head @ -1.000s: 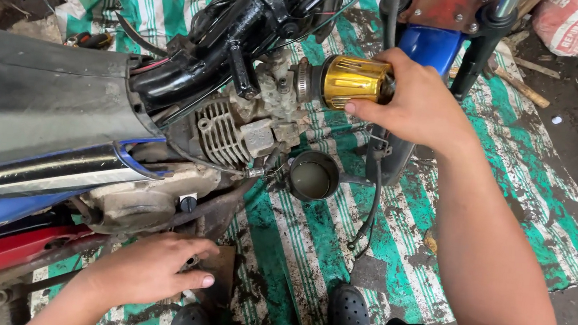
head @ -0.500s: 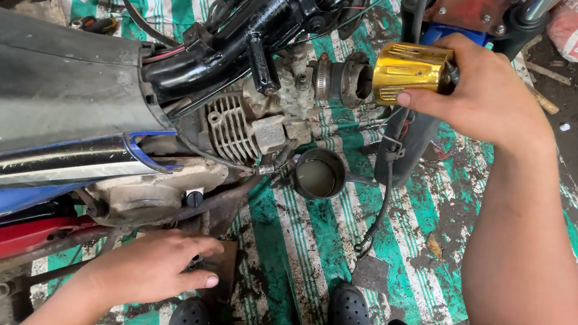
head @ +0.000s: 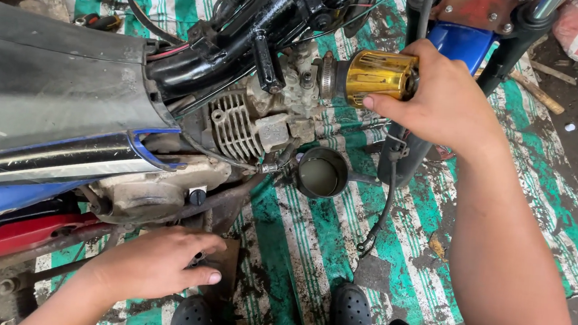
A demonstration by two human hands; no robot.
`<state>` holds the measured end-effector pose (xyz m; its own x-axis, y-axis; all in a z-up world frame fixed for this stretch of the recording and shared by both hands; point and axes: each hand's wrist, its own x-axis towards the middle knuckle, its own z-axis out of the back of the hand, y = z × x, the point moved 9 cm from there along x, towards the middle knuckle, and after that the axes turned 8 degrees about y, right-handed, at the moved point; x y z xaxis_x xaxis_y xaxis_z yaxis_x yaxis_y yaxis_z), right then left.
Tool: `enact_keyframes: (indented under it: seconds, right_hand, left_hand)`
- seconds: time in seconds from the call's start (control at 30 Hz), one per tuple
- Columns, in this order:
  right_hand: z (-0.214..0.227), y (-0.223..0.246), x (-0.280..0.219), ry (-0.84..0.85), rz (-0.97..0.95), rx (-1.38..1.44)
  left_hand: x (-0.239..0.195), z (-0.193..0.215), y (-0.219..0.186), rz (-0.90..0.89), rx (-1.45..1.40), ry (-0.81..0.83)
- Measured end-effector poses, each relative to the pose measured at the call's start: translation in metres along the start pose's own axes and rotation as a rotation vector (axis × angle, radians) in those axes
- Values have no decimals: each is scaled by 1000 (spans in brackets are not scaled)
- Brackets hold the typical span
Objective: The person is working on the engine area of a motorcycle, specifically removing and inspecting the air filter assembly.
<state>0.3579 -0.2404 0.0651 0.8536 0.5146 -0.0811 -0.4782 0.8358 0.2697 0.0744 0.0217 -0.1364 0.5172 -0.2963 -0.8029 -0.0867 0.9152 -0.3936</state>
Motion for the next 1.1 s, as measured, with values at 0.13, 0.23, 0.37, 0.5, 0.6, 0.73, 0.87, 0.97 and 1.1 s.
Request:
enact_keyframes:
  seconds: [0.13,0.23,0.37,0.5,0.6,0.73,0.87,0.97,1.1]
  right_hand:
    - [-6,-5,2,-29,-45,105]
    - [-6,-5,0,-26,-54,192]
    - [-10,-6,-1,-20,-14,257]
    - [-18,-13,8,-78,47,237]
    - [-22,-15,11,-62,38,347]
    - [-24,-16,7,-49,17,448]
    - [-22,-11,2,14,96,461]
    - [-21,-17,-2,116,42,485]
    - [-28,-15,7,37,90,470]
  left_hand:
    - [5,0,-2,-5,14,19]
    - [7,3,-8,-18,2,16]
    - [1,7,-20,16,-3,49]
    - [-2,9,-25,9,4,45]
    - [-3,7,-27,41,-40,67]
    - [-2,9,-28,28,-11,24]
    - [-6,11,-34,68,-21,52]
    - [-3,8,-25,60,-24,33]
    - [-6,7,-19,56,-49,30]
